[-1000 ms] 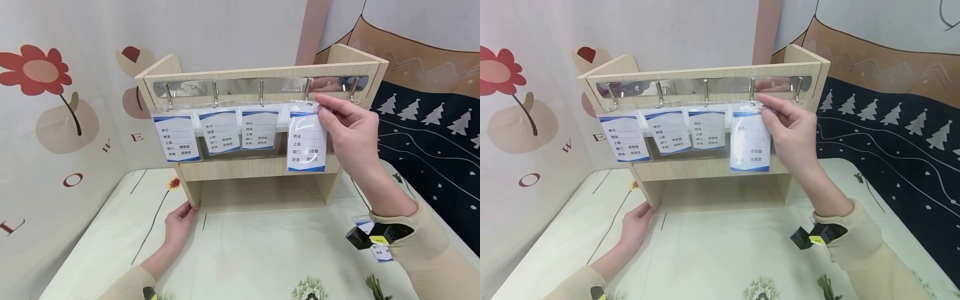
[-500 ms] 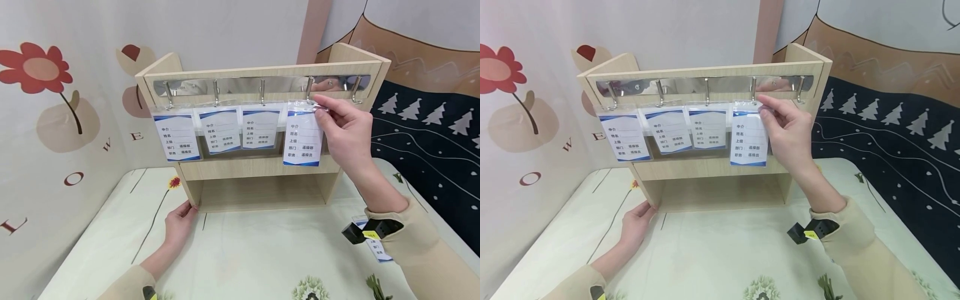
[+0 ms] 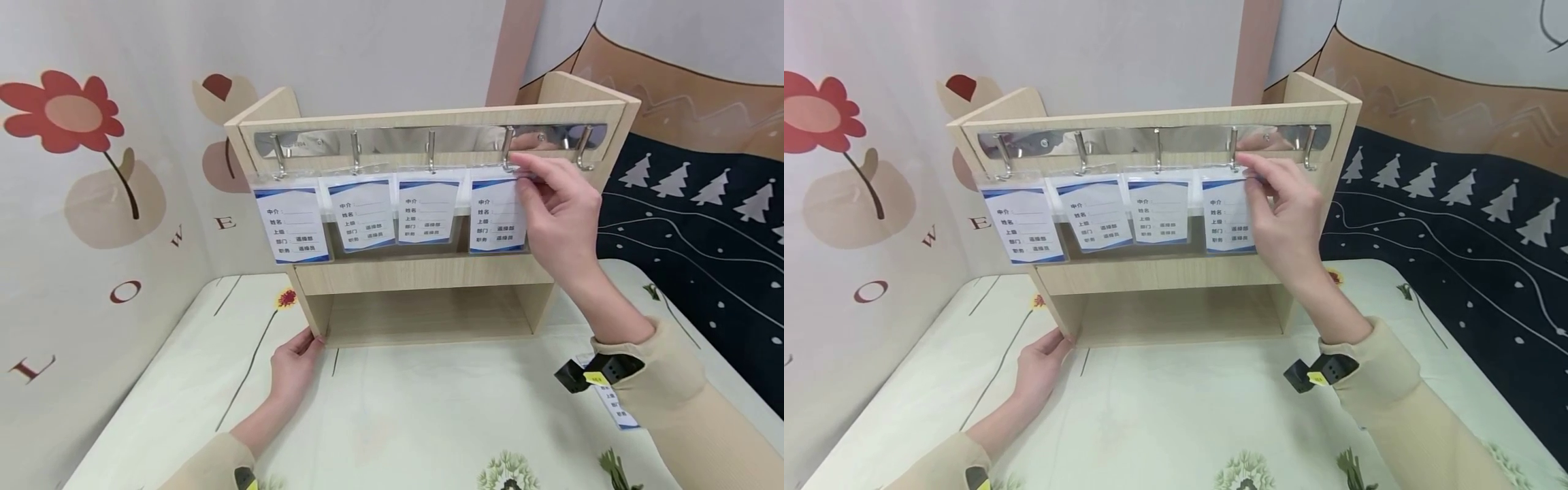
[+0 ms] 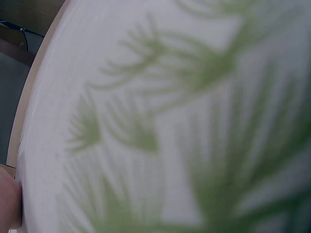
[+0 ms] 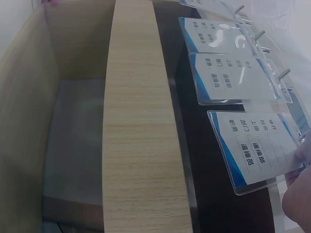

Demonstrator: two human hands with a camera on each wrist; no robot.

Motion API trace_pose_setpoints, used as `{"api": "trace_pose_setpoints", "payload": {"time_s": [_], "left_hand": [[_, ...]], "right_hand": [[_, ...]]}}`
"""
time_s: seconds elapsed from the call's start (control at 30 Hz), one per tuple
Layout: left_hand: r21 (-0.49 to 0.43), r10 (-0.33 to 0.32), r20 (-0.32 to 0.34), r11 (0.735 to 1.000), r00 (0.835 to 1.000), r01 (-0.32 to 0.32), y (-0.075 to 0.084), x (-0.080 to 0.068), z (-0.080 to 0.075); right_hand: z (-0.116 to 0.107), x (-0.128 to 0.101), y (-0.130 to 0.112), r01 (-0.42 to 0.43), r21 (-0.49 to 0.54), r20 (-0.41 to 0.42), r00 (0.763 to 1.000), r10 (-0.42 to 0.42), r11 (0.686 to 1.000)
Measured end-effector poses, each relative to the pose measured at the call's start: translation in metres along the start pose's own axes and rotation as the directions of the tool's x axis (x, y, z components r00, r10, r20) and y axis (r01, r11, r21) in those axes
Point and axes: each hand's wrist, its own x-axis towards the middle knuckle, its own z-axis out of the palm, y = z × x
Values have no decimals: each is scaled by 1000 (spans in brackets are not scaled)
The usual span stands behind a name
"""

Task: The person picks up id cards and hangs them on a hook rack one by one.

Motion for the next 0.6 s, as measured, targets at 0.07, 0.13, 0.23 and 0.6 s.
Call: {"api": "trace_pose_setpoints", "payload": {"time_s": [0.07, 0.13, 0.23, 0.6], "left_hand": [[1, 0, 3, 1000, 1000, 0, 0, 0, 0], [1, -2, 6, 1000, 1000, 2, 0, 1, 0], [0, -4, 12, 1000, 1000, 4, -1, 2, 0], [1, -3, 9, 1000, 1000, 3, -1, 1, 0]], "right_hand": [[0, -1, 2, 11, 2, -3, 1000, -11, 1000], [1, -1, 4, 39, -5, 1, 999, -39, 999], [1, -2, 6, 85, -25, 3, 996, -85, 996], [5, -8, 9, 64, 18, -56, 996, -63, 998]]}}
